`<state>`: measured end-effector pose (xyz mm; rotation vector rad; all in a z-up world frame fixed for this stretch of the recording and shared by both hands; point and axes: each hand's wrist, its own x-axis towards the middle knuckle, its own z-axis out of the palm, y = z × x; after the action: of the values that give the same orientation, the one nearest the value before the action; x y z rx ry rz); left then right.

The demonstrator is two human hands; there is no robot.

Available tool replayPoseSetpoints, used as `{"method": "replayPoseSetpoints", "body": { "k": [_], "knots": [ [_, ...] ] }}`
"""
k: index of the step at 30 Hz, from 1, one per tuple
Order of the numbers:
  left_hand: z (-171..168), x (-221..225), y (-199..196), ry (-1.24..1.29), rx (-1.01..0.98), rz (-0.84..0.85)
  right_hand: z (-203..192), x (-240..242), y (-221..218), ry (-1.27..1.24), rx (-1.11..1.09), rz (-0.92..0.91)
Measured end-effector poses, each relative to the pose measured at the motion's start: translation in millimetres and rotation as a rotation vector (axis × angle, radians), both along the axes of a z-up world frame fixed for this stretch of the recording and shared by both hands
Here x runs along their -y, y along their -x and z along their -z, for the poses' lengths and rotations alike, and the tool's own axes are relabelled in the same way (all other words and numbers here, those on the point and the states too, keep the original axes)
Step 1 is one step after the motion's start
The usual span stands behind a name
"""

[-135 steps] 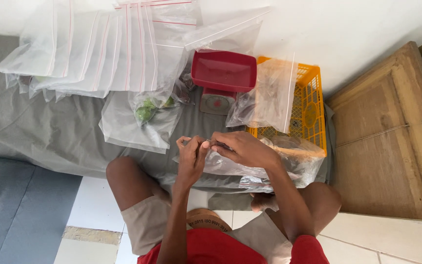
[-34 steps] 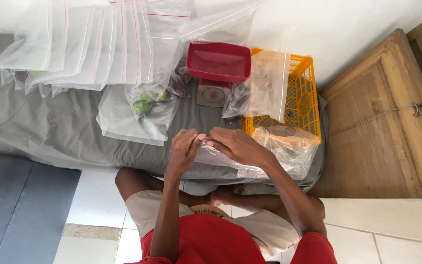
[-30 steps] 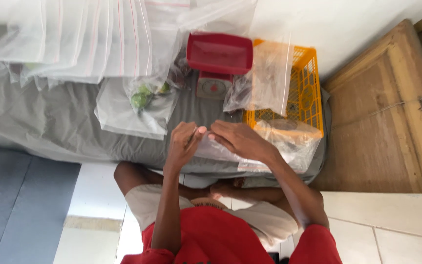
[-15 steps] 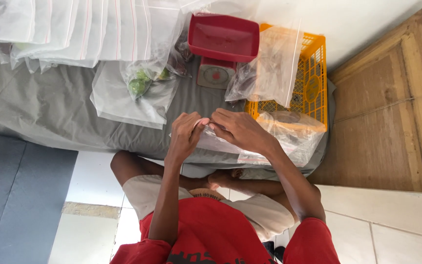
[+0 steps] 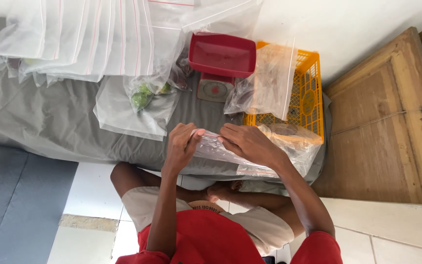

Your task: Packaging small fruits into plastic bags using a scale for measurement.

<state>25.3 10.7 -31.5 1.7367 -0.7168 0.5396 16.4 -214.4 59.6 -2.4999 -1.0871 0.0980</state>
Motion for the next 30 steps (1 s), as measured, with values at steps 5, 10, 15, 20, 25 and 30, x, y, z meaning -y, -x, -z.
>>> {"method": "replayPoseSetpoints", "body": {
  "k": [5, 10, 15, 20, 25, 30],
  "knots": [
    [-38, 1, 9, -0.092, 0.082, -0.079, 1, 5, 8, 0.113, 0.113, 0.054],
    [-100, 11, 20, -0.465, 0.463, -0.246, 24, 19, 14, 0.282, 0.246, 0.066],
    [-97, 11, -2, -0.686, 0.863, -0.272, 50, 14, 9, 0.332, 0.436, 0.056],
    [-77, 11, -11, -0.682, 0.988, -0.418, 26, -2, 15, 0.306, 0.688, 0.031],
    [-75, 11, -24, -0.611, 1.047, -0.486, 33, -7, 6, 0.170, 0.719, 0.048],
    [-76, 7, -28, -0.567, 1.070, -0.452, 46, -1, 4, 0.145, 0.688, 0.048]
  ]
}}
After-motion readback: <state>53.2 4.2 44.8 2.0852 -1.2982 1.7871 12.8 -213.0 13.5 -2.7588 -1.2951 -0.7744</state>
